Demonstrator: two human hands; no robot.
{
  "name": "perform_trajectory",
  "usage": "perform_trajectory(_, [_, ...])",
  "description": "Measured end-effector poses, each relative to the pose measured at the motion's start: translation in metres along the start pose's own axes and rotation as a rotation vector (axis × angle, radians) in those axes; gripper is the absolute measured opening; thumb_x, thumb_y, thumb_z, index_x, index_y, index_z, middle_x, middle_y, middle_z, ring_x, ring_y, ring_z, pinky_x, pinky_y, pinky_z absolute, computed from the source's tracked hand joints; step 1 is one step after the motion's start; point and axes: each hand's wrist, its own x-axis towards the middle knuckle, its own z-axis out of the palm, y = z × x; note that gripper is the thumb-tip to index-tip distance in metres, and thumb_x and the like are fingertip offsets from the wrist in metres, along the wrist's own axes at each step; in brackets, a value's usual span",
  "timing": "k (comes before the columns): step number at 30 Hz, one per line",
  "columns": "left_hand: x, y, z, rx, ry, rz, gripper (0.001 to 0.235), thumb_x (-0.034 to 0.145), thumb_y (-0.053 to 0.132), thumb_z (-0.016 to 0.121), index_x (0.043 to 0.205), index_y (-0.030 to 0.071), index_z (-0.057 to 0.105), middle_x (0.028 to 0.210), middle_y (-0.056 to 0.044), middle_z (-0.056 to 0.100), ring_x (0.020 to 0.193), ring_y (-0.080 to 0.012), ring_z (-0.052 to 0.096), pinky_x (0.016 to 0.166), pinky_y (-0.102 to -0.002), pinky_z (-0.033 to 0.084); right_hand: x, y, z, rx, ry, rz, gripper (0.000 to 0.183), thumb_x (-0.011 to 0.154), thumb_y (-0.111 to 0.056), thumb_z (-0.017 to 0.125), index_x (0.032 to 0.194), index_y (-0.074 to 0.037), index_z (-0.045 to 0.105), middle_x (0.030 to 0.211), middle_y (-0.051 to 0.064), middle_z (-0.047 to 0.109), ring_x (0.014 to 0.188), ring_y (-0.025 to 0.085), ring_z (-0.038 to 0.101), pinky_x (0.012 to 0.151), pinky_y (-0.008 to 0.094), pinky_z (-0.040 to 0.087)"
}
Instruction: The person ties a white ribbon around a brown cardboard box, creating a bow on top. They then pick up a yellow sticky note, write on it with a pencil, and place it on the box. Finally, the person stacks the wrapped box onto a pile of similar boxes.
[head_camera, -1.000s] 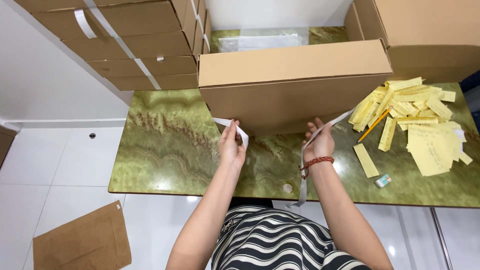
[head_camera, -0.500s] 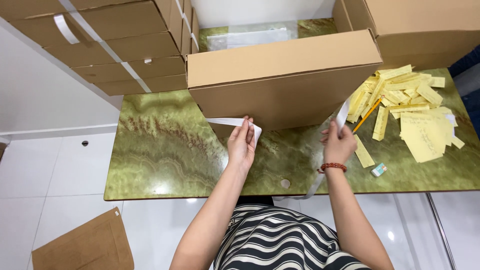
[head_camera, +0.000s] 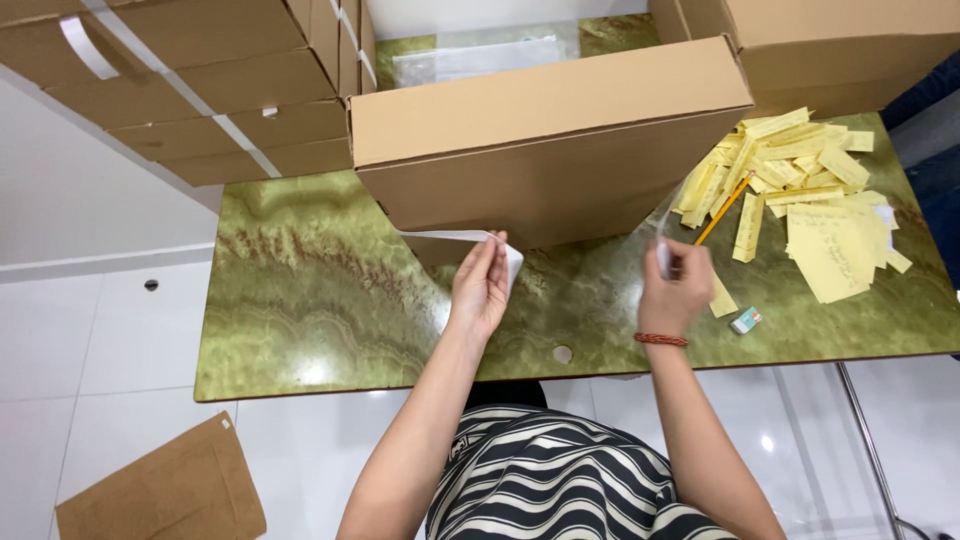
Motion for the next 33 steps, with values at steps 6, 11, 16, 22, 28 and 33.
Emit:
perform_trajectory(6, [-0.026, 0.011, 0.024, 0.069, -0.115, -0.1, 0.031, 0.104, 0.007, 0.07, 0.135, 0.003, 0.069, 0.129, -0.022, 0.073, 0.096, -0.0204, 0.081, 0.086, -0.031, 0.07, -0.027, -0.037, 0.043, 0.137, -0.186, -0.011, 0.019, 0.086, 0.002, 0.085, 0.098, -0.012, 0.078, 0.086, 0.008, 0.069, 0.079, 0.029, 0.07, 0.066, 0.037, 0.057])
perform_trajectory(11, [-0.045, 0.027, 0.05, 0.394, -0.131, -0.056, 0.033, 0.099, 0.012, 0.078, 0.13, 0.002, 0.07, 0.115, -0.015, 0.077, 0.082, -0.0136, 0.079, 0.069, -0.023, 0.07, -0.036, -0.061, 0.056, 0.233, -0.302, -0.081, 0.02, 0.088, 0.004, 0.082, 0.096, -0.013, 0.078, 0.087, 0.004, 0.071, 0.084, 0.026, 0.071, 0.074, 0.035, 0.058])
perform_trajectory(16, [-0.042, 0.036, 0.054, 1.0, -0.181, 0.19, 0.031, 0.091, 0.033, 0.088, 0.117, 0.016, 0.083, 0.1, 0.004, 0.082, 0.081, 0.0021, 0.066, 0.064, -0.012, 0.055, -0.043, -0.069, 0.071, 0.302, -0.415, -0.241, 0.022, 0.084, 0.008, 0.077, 0.094, -0.012, 0.076, 0.089, 0.006, 0.069, 0.091, 0.03, 0.068, 0.082, 0.042, 0.057])
perform_trajectory(22, [-0.029, 0.026, 0.074, 1.094, -0.219, 0.257, 0.025, 0.086, 0.039, 0.089, 0.099, 0.018, 0.086, 0.089, 0.002, 0.081, 0.082, -0.0029, 0.068, 0.07, -0.021, 0.058, -0.066, -0.067, 0.097, 0.249, -0.494, -0.495, 0.023, 0.08, 0.006, 0.081, 0.101, -0.003, 0.077, 0.11, 0.017, 0.071, 0.114, 0.041, 0.065, 0.092, 0.052, 0.056])
perform_trajectory(28, [-0.02, 0.022, 0.075, 1.289, -0.292, 0.263, 0.023, 0.093, 0.035, 0.079, 0.099, 0.013, 0.086, 0.092, -0.007, 0.082, 0.094, -0.0172, 0.077, 0.08, -0.035, 0.06, -0.076, -0.055, 0.108, 0.149, -0.548, -0.555, 0.009, 0.077, -0.009, 0.085, 0.083, -0.01, 0.078, 0.086, 0.008, 0.066, 0.099, 0.032, 0.062, 0.08, 0.043, 0.05])
perform_trajectory(33, [-0.011, 0.014, 0.064, 1.329, -0.219, 0.248, 0.023, 0.092, 0.038, 0.078, 0.096, 0.017, 0.086, 0.087, -0.004, 0.082, 0.09, -0.0145, 0.077, 0.075, -0.033, 0.06, -0.068, -0.049, 0.092, 0.257, -0.8, -0.463, 0.014, 0.084, -0.012, 0.083, 0.098, -0.012, 0.081, 0.117, 0.008, 0.077, 0.129, 0.038, 0.063, 0.098, 0.047, 0.057])
